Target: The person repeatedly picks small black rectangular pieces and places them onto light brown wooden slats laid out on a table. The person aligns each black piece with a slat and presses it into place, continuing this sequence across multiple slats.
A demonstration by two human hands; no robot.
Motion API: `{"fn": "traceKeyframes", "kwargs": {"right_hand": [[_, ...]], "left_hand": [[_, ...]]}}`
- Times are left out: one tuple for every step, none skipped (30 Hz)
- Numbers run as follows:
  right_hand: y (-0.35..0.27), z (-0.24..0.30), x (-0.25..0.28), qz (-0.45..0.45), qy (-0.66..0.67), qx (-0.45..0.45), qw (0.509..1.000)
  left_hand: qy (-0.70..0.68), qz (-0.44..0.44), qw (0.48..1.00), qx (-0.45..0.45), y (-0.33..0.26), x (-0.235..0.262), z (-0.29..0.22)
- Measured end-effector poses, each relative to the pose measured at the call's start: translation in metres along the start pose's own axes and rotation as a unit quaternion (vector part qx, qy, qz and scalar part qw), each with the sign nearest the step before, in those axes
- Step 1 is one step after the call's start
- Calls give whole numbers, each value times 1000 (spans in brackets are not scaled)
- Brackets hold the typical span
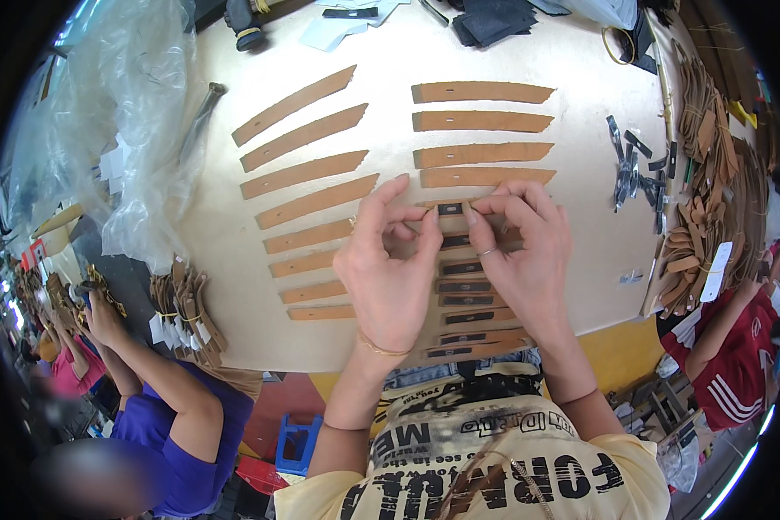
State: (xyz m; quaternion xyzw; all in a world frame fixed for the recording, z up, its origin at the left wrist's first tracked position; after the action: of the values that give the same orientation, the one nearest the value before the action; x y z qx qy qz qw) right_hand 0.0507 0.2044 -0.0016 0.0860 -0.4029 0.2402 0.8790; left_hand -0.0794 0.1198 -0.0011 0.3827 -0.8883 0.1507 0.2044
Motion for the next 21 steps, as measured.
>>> {"fn": "traceKeyframes", "kwargs": {"right_hand": [[1, 0, 0, -2, -1, 2, 1000], [1, 1, 0, -2, -1, 3, 1000], [1, 1, 1, -2, -1, 3, 1000], [1, 1, 1, -2, -1, 3, 1000], [1, 1, 1, -5, -3, 5, 1000], [1, 2, 1, -8, -4, 6, 1000], [0, 2, 1, -10, -6, 7, 1000], [0, 2, 1, -12, -7, 9, 1000], [0, 2, 1, -15, -7, 12, 1000], [0, 1, 1, -17, -5, 15, 1000], [0, 1, 0, -16, -6, 17, 1000], [0, 1, 0, -15, -5, 19, 1000], [-1, 0, 0, -16, -5, 21, 1000], [-2, 0, 0, -26, -16, 26, 999], [-4, 0, -1, -37, -28, 30, 998], [-6, 0, -2, -47, -39, 31, 998], [-11, 3, -2, -52, -89, 71, 992], [-17, 6, -1, -53, -139, 109, 983], [-22, 8, -1, -58, -188, 148, 969], [-25, 7, -2, -37, -211, 149, 965], [-28, 5, -3, -19, -234, 149, 961]], "left_hand": [[15, 0, 1000, 0, -1, 0, 1], [30, -1, 1000, 0, -2, 1, 1], [45, 0, 999, 0, -4, 3, 2], [64, -23, 997, -39, -6, 5, 1], [83, -47, 992, -79, -7, 9, 0], [101, -69, 985, -118, -10, 12, 0], [120, -66, 976, -169, -14, 14, -3], [145, -47, 973, -174, -20, 14, -3], [173, -29, 967, -186, -27, 13, -4], [200, -13, 959, -200, -31, 11, -4], [233, -3, 943, -235, -31, 7, -2], [262, 13, 938, -228, -31, 4, 0], [288, 27, 931, -225, -32, 1, 2], [313, 41, 923, -221, -32, -1, 4], [333, 43, 914, -226, -32, -2, 4], [353, 46, 905, -232, -33, -2, 4], [370, 43, 896, -244, -33, -2, 2], [377, 49, 892, -243, -33, -2, 2], [382, 48, 889, -249, -32, -1, 2], [386, 48, 885, -255, -32, -1, 0], [394, 50, 881, -256, -32, 0, 0]]}}
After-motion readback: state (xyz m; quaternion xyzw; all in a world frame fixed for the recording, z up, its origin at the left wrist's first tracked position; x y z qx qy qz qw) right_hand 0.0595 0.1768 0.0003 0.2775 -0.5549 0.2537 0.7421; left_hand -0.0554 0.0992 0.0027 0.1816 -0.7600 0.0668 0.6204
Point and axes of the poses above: each hand's wrist, its own y-axis towards the middle knuckle, its own x-axis out of the back of the hand, z = x × y, the point moved 4 cm from there along y, towards the middle knuckle, and after that the axes turned 3 degrees about -x, right-handed, at the moved point
